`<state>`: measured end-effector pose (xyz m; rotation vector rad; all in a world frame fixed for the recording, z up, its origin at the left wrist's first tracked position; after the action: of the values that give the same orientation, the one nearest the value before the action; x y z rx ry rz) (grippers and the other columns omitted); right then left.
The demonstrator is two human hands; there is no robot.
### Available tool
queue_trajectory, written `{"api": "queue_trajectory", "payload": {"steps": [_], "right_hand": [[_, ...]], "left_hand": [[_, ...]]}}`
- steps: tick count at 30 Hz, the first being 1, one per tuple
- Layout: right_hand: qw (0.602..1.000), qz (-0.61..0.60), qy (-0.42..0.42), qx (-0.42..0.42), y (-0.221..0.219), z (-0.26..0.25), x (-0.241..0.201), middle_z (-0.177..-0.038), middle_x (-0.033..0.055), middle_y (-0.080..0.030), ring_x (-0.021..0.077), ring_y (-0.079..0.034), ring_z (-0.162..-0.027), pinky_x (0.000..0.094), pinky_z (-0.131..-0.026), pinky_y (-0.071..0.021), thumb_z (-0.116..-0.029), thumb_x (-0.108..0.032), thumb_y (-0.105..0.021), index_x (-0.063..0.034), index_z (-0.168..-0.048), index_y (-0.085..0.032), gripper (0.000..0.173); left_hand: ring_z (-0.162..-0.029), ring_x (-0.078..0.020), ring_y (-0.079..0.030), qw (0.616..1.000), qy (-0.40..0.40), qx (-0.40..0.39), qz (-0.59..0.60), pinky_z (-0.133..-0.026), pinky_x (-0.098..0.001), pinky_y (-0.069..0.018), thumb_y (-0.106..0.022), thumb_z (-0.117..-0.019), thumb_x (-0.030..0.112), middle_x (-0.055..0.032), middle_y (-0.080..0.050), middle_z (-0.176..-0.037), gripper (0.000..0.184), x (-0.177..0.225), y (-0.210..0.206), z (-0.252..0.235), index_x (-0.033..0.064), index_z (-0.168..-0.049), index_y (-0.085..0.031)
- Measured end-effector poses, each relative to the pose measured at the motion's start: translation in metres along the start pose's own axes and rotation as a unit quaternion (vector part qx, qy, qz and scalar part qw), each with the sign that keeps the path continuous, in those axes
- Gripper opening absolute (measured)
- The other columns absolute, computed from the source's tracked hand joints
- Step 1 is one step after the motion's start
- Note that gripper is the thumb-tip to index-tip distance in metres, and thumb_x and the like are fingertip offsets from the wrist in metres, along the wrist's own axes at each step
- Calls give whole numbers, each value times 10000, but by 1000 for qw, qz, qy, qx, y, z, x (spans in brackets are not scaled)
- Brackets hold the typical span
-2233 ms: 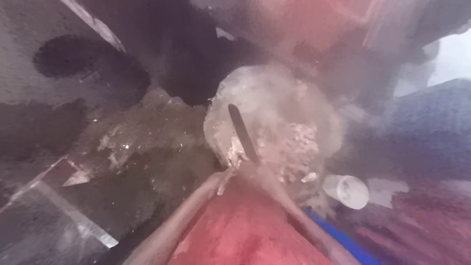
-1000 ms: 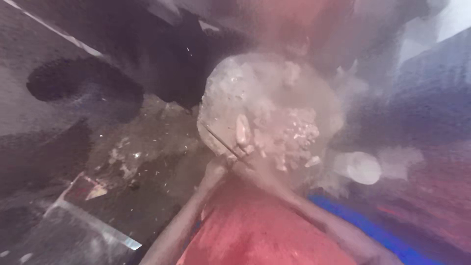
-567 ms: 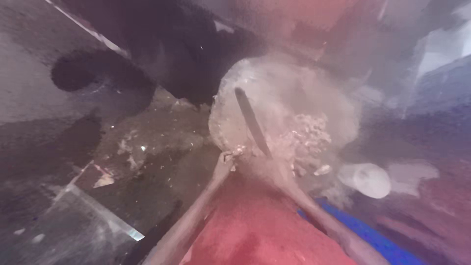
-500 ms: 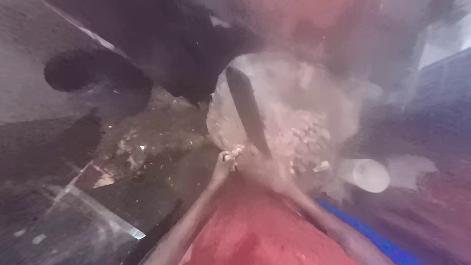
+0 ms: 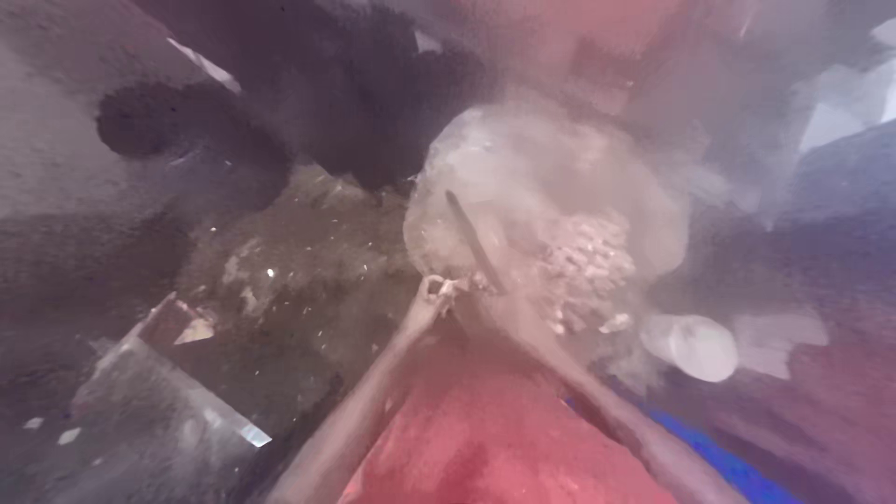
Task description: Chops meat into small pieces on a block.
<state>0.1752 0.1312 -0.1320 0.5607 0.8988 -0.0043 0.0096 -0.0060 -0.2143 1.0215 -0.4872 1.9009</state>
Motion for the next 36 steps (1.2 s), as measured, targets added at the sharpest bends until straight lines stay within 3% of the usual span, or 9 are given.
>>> {"api": "queue_trajectory", "payload": {"steps": [4, 14, 17, 19, 24, 28, 30, 34, 36], "right_hand": [[987, -65, 142, 38, 2, 13, -49, -983, 92, -709, 119, -678, -868, 353, -824, -589, -1037, -554, -395, 2, -1283, -622, 649], [986, -29, -50, -159, -57, 18, 64, -1241, 190, -668, 286, -643, -1171, 502, -1053, -484, -1103, -473, -330, -31, -1334, -613, 573], [983, 76, -50, -158, -50, 23, 63, -1241, 203, -679, 336, -651, -1174, 547, -1050, -480, -1090, -488, -372, -53, -1341, -630, 565], [977, 132, -23, -166, -48, 23, 55, -1303, 181, -665, 339, -638, -1220, 564, -1069, -472, -1076, -462, -433, -91, -1396, -599, 517], [972, 148, 18, -184, -54, 26, 61, -1354, 169, -637, 354, -618, -1251, 594, -1062, -472, -1060, -452, -502, -129, -1433, -556, 497], [978, 102, 64, -171, -61, 19, 68, -1343, 172, -636, 338, -605, -1264, 558, -1085, -464, -1041, -451, -550, -104, -1411, -568, 508], [981, 61, 54, -175, -62, 15, 70, -1281, 197, -662, 350, -643, -1200, 566, -1048, -487, -1039, -478, -546, -79, -1400, -573, 539], [989, -70, -12, -126, -32, 32, 79, -1343, 229, -629, 343, -618, -1247, 527, -1104, -451, -1069, -405, -515, -29, -1435, -545, 526], [990, -126, -45, -45, -18, 41, 106, -1304, 192, -660, 291, -642, -1211, 485, -1091, -477, -1064, -389, -516, -37, -1393, -591, 487]], "left_hand": [[-666, -122, -633, 999, 24, 28, 1, -600, -281, -540, -598, -1044, 269, -68, -689, -911, 380, -21, 12, 3, 36, -1319, -475], [-621, -97, -588, 996, -1, -91, 0, -580, -250, -510, -494, -1056, 159, -26, -635, -796, 188, 38, 13, 31, 28, -1184, -535], [-844, -144, -694, 958, -94, -269, 3, -759, -316, -610, -505, -1062, 230, -52, -691, -1077, 312, 104, -21, 37, 101, -1345, -520], [-1031, -122, -676, 949, -160, -232, -145, -916, -308, -575, -570, -1054, 293, -53, -669, -1226, 414, 128, -41, 4, 110, -1422, -515], [-1470, -361, -388, 738, -314, -149, -578, -1164, -555, -371, -602, -997, 266, -95, -441, -1590, 472, 105, -112, -72, 213, -1463, -545], [-1411, -430, -429, 689, -330, -138, -631, -1099, -620, -413, -612, -984, 230, -140, -535, -1483, 376, 115, -135, -98, 200, -1358, -619], [-1360, -340, -510, 718, -273, -151, -622, -1126, -559, -414, -632, -983, 322, -140, -579, -1431, 469, 145, -128, -102, 153, -1417, -581], [-1099, -218, -667, 966, -181, -75, -169, -979, -376, -557, -705, -933, 104, -181, -658, -1234, 527, 201, -80, -80, -55, -1394, -503], [-1020, -230, -701, 976, -177, -108, 68, -903, -419, -609, -671, -940, 173, -155, -675, -1176, 595, 213, -52, -46, -34, -1432, -408]]}}
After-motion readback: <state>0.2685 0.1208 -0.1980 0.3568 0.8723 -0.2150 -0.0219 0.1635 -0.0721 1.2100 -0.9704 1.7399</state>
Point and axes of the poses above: each hand's wrist, its own z-axis away from the middle knuckle, its own y-axis out of the back of the hand, x = y × z, the point moved 9 cm from there along -z, towards the middle knuckle
